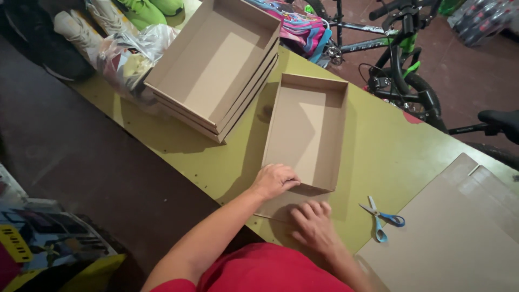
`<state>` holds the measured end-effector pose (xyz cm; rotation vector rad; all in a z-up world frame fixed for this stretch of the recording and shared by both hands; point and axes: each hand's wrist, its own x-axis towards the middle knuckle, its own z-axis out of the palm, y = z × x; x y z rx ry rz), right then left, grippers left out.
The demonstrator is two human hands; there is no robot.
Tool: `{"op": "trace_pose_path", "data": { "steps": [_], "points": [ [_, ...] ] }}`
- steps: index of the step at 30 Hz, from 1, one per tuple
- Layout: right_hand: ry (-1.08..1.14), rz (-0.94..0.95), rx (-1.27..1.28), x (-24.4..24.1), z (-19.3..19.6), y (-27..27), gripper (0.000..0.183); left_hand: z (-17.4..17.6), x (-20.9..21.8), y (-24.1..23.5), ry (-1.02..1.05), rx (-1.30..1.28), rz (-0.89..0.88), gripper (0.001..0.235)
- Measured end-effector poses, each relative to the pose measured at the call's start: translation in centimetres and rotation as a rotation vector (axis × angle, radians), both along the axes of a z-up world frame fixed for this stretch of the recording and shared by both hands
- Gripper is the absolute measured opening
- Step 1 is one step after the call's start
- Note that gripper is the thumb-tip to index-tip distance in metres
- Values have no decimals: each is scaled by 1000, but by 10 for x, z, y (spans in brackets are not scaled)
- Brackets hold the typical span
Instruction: Folding flat cardboard sheets into rectangular boxes
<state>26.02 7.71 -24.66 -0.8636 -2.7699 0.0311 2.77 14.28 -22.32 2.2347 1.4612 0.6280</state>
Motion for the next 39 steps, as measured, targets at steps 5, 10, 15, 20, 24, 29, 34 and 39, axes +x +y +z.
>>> {"op": "trace_pose_path", "data": {
  "steps": [5, 10, 15, 20, 24, 29, 34, 39],
  "points": [
    [126, -73, 164, 4, -5, -3, 53, -2, -2, 2, 38, -26, -53, 13],
    [191, 144, 133, 2, 28, 0, 18, 23, 6, 13, 196, -149, -102, 18],
    [224, 81, 231, -5, 67, 18, 18, 52, 17, 28, 363, -437, -78, 18],
    [148, -140, 386, -15, 55, 48, 12, 0, 27, 64, 460, -456, -129, 16],
    [140, -179, 400, -18, 44, 64, 13, -21, 29, 94, 516, -445, -250, 24],
    [142, -170, 430, -21, 49, 82, 16, -63, 33, 131, 406, -599, -385, 26],
    [106, -180, 331, -23, 48, 94, 11, -74, 28, 143, 319, -765, -341, 41],
    [117, -190, 292, -25, 13, 117, 17, 75, -1, 84, 116, -926, -128, 97]
  ]
}}
